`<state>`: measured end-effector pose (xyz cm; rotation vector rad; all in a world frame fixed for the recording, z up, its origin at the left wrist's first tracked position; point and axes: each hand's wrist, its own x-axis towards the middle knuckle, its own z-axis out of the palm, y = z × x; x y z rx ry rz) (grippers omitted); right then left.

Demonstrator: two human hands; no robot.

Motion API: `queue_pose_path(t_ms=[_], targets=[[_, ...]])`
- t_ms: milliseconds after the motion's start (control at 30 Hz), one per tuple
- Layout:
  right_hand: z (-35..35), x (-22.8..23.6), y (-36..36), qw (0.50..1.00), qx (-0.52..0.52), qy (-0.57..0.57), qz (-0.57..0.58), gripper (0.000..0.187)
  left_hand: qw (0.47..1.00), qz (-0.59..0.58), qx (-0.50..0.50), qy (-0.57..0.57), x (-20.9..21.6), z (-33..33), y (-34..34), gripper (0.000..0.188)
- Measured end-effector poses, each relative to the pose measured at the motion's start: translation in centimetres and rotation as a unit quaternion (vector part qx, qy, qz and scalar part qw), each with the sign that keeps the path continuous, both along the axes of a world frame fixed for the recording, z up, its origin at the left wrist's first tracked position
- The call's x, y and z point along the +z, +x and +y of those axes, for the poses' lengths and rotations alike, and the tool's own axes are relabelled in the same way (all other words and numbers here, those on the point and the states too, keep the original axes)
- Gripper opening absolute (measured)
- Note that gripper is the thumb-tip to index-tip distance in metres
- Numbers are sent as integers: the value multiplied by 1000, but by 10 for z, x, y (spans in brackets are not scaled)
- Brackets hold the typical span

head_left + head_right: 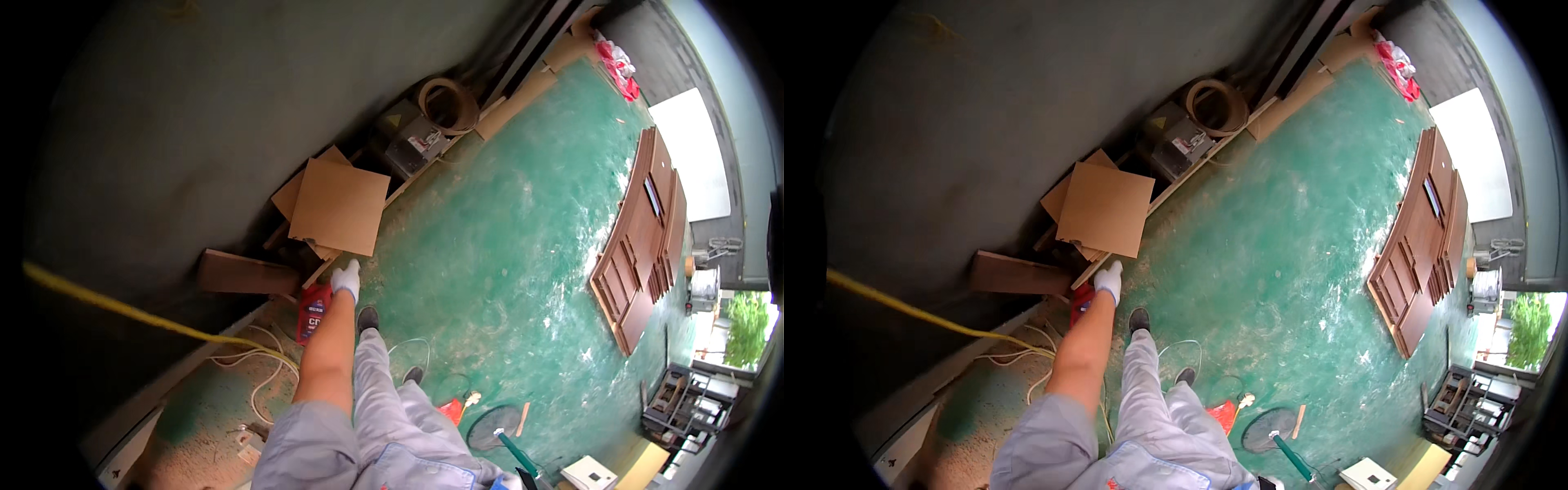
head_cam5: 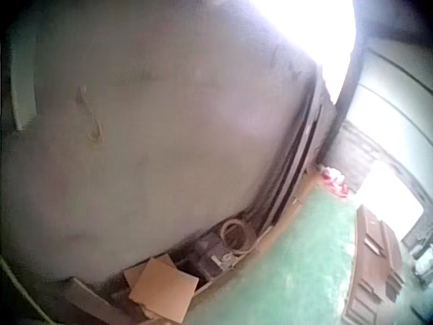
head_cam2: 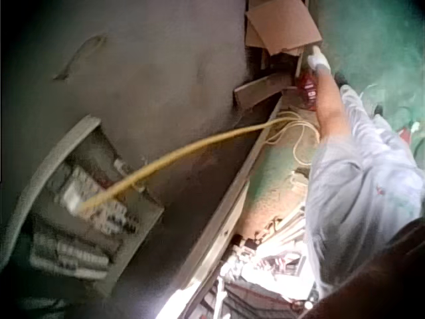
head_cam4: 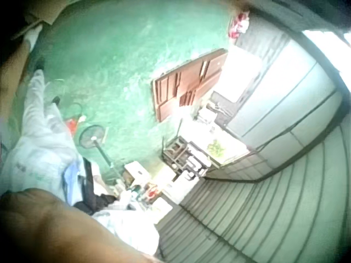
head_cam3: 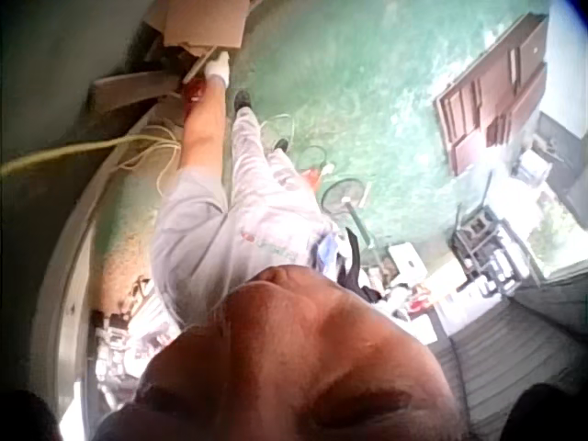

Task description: The person applies a brown paste to a damaged area on a light-colored wood panel using a small metal blade, then wipes away excess with a small piece of wood.

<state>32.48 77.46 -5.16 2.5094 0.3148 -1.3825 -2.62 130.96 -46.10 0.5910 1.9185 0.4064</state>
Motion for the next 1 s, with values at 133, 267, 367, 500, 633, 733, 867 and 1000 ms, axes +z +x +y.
queue_pose_path(t_ms=[133, 267, 367, 500, 633, 733, 867, 1000], targets=[[42, -10, 7, 999, -39, 11, 30, 15, 933, -193, 294, 74, -88, 43, -1, 75], [44, -13, 5, 995, -77, 53, 31, 11, 815, -385, 429, 69, -19, 83, 35, 49], [44, -19, 12, 989, -100, 106, 33, 8, 862, -423, 263, 98, 61, 78, 35, 39], [20, -57, 41, 965, -74, 247, 47, 7, 914, -311, 247, 87, 180, -59, 79, 47], [73, -54, 47, 955, 22, 297, -6, 10, 929, -292, 228, 26, 231, -219, 80, 46], [120, -54, 83, 918, 240, 300, 93, 21, 925, -311, 215, 40, 283, -309, 55, 39], [202, 23, 10, 786, -105, 387, 471, 26, 952, -233, 111, 167, 381, -395, 14, 27], [188, 121, -104, 571, 18, 164, 804, 59, 941, -182, 104, 264, 484, -469, 16, 23]])
